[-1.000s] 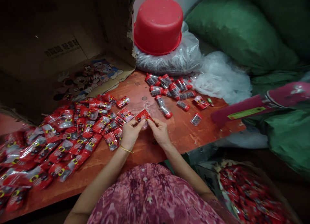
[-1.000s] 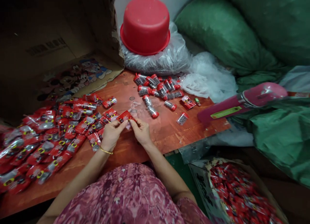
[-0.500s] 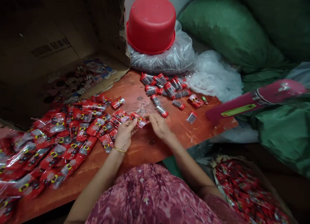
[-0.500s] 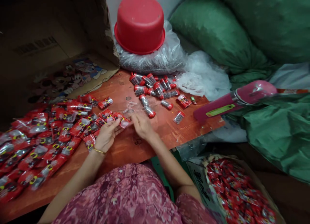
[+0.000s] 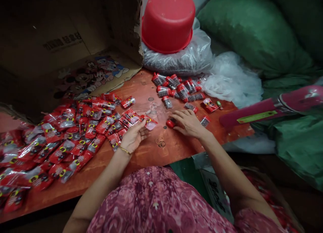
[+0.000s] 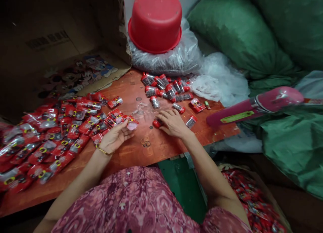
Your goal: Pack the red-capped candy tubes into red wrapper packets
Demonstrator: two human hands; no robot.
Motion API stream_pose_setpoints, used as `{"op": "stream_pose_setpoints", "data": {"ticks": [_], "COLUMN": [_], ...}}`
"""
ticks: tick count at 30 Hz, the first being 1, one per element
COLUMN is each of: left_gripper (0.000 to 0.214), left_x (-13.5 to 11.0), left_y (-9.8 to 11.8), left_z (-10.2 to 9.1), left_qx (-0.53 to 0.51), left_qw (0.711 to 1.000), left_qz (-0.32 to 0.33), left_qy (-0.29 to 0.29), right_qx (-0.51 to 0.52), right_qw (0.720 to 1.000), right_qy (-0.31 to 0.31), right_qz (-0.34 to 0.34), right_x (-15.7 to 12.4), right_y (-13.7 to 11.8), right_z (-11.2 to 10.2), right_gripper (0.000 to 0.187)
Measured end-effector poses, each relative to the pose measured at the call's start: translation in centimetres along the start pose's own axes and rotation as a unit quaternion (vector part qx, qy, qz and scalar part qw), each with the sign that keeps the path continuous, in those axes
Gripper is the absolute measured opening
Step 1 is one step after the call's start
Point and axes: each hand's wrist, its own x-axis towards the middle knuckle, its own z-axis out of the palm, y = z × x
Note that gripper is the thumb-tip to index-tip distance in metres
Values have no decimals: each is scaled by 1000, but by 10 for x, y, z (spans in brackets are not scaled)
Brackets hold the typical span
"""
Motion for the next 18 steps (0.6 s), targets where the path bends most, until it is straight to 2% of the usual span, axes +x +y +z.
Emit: {"op": "stream_pose_setpoints", "data": {"ticks": [5,10,14,18], "left_gripper": [12,16,18,25], "left_x": [-5,-6,-4,-2], "left_y": [1,1,-2,-7], "left_z": [-2,-3,-2,2], "left_qx": [7,10,15,21], "left_qw": [1000,1000,1000,999], "left_qz": [3,10,16,37], "left_qy": [3,7,14,11], "right_qx": [14,47,152,259], "right_qw": [999,998,983,953], "right_qy": [-27,-22,71,147], "right_qz": [-11,35,73,58], "right_x": [4,-6,-18,-19], "right_y": [5,7,-23,-70], "right_z": [7,10,2,-15], "right_gripper": [44,36,39,41]}}
